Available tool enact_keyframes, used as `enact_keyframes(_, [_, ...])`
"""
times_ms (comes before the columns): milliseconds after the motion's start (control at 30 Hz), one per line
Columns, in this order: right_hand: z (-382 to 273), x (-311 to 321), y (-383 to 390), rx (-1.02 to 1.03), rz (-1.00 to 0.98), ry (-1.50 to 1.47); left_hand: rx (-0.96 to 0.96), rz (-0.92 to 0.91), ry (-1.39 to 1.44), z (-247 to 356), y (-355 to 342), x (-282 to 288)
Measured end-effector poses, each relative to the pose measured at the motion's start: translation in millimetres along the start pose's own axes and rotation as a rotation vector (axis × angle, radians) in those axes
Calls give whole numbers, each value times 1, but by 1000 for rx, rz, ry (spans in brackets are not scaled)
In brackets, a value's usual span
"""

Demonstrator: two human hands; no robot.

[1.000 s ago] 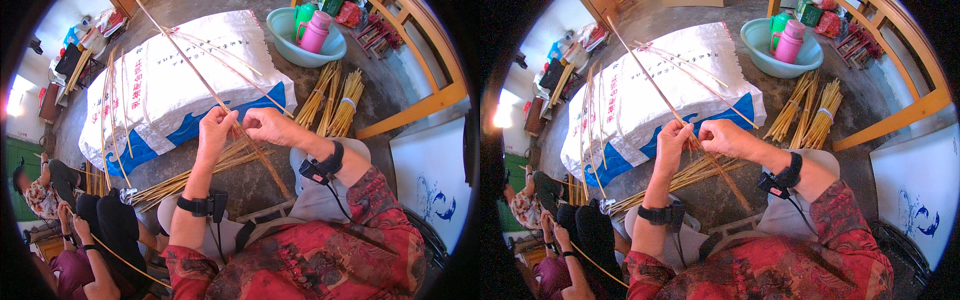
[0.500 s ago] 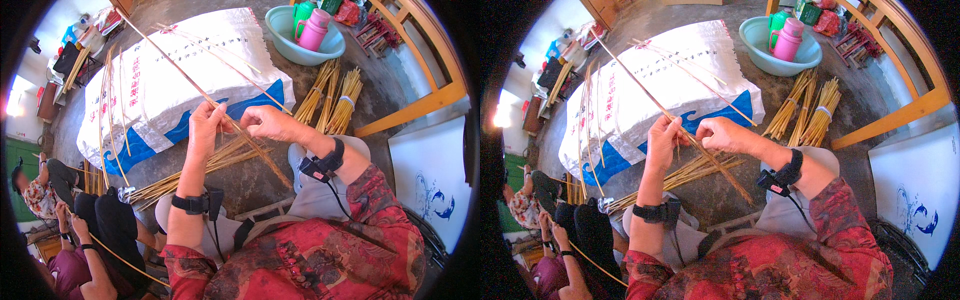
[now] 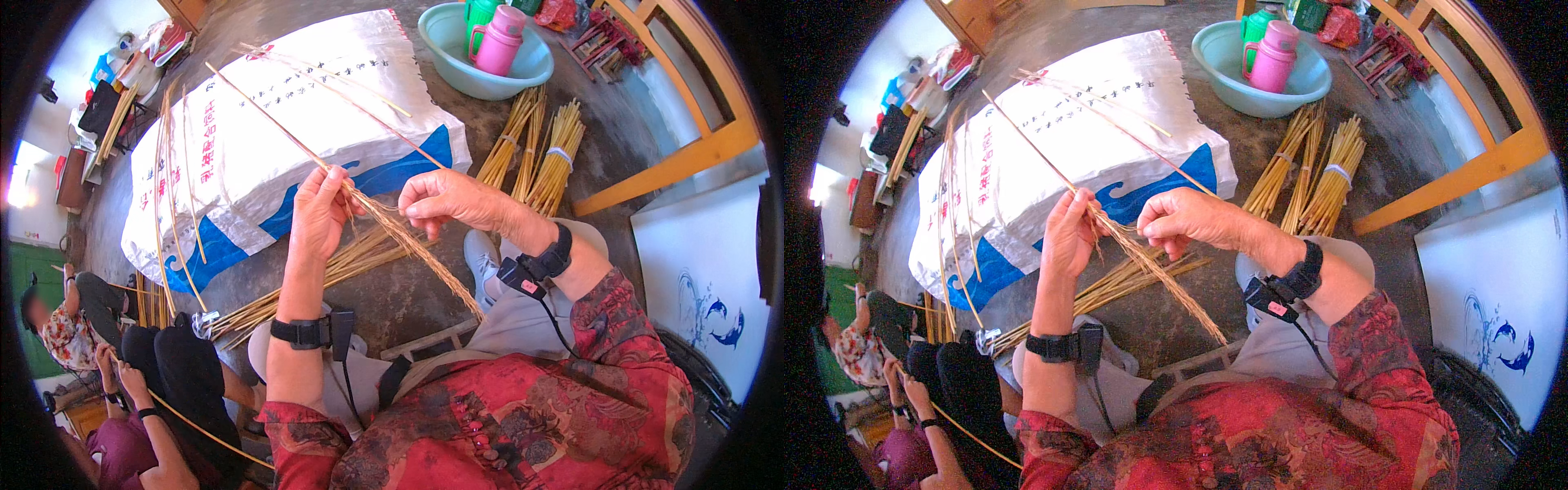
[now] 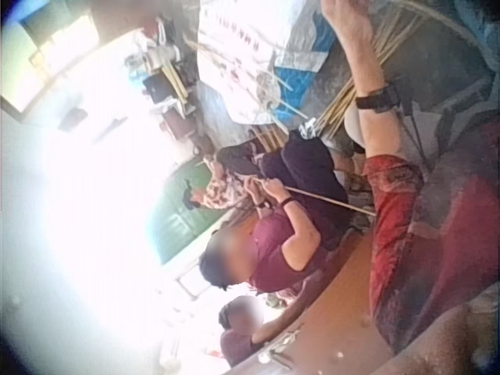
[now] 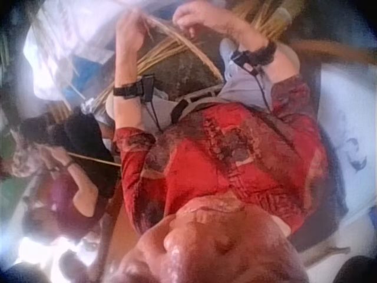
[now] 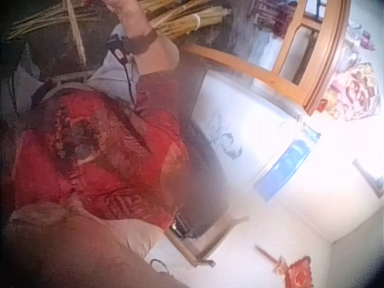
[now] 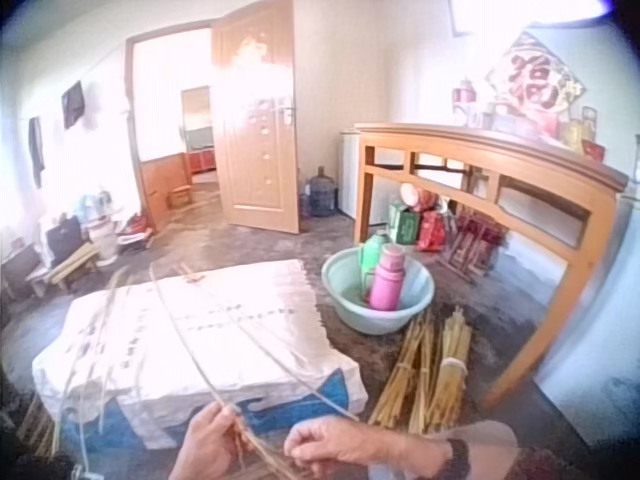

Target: The person weaves together thin bamboo strips by hand, pulling a longer strip through the existing mesh to extend the piece.

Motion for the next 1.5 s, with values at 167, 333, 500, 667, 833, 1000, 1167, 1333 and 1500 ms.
enact_keyframes(167, [-1, 0, 1, 18, -22, -58, 3, -1, 41, -2, -2, 0])
enact_keyframes(333, [-7, -6, 6, 17, -28, -107, -17, 4, 85, 0, -2, -1])
enact_keyframes(500, [-11, -3, 3, 86, -39, -156, -30, -13, 108, 1, -2, 0])
enact_keyframes(667, [-1, -10, -4, 16, 7, 15, -42, -62, 113, 5, 1, -3])
enact_keyframes(833, [4, -20, -9, 5, -37, 91, -73, -64, 86, 7, 2, -2])
enact_keyframes(1000, [3, -22, -13, 50, -14, 141, -88, -92, 25, 12, 4, -7])
enact_keyframes(1167, [-2, -18, -15, 138, 39, 211, -11, -71, -129, 7, 10, -10])
enact_keyframes(1333, [-9, -11, -13, 249, 106, 242, 6, -122, -114, 4, 11, -13])
enact_keyframes(1500, [-10, -7, -15, 206, 89, 243, 13, -124, -115, 2, 10, -13])
Point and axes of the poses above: each hand's wrist, its own y-axis away from the middle knuckle, its own x-axis out of the back of the hand, z = x × y, the point moved 7 cm from there along -y, towards the middle knuckle, and after that the axes turned 14 degrees about -y, right-handed, at the moved point
